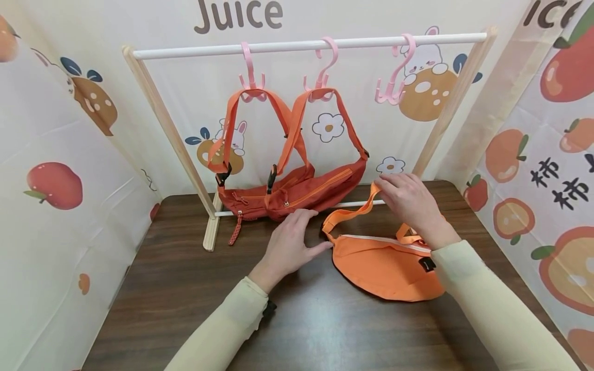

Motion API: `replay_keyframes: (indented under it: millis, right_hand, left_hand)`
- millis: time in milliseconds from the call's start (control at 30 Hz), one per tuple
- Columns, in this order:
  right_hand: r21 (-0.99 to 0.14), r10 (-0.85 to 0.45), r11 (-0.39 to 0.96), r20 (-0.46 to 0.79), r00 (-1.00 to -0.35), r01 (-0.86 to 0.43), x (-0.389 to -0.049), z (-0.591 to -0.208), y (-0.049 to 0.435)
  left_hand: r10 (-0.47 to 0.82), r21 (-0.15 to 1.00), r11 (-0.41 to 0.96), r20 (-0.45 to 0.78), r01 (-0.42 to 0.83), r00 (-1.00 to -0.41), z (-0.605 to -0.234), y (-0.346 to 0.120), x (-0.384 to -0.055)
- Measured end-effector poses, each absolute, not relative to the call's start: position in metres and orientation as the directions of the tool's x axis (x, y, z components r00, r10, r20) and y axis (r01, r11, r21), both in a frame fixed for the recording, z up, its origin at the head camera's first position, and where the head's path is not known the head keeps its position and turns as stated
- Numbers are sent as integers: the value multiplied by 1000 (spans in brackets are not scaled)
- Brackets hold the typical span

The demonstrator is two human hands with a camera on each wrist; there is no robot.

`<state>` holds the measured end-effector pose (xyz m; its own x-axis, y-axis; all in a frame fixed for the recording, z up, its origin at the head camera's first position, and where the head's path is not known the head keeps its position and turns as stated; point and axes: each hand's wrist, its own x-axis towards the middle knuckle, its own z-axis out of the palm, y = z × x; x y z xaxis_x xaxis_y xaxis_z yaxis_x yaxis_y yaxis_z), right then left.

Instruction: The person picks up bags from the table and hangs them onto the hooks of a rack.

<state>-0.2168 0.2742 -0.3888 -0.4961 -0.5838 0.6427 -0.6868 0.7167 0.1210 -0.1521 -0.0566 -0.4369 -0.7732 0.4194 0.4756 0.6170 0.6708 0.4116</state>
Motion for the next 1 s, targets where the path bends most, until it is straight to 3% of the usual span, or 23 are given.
replay_keyframes:
  millis: [167,533,1000]
  right_hand:
    - [142,-587,705,667,-459,-695,-211,-376,263]
    - [191,-626,647,685,-372,-738,-202,-360,231]
    - [169,-615,604,720,-321,-779,-189,-354,203]
  left_hand:
    - [420,432,647,486,628,-767,-428,-39,-158]
    - [379,585,608,381,537,-843,-413,0,-169]
    - [318,797,416,323,437,-891,-408,19,-181]
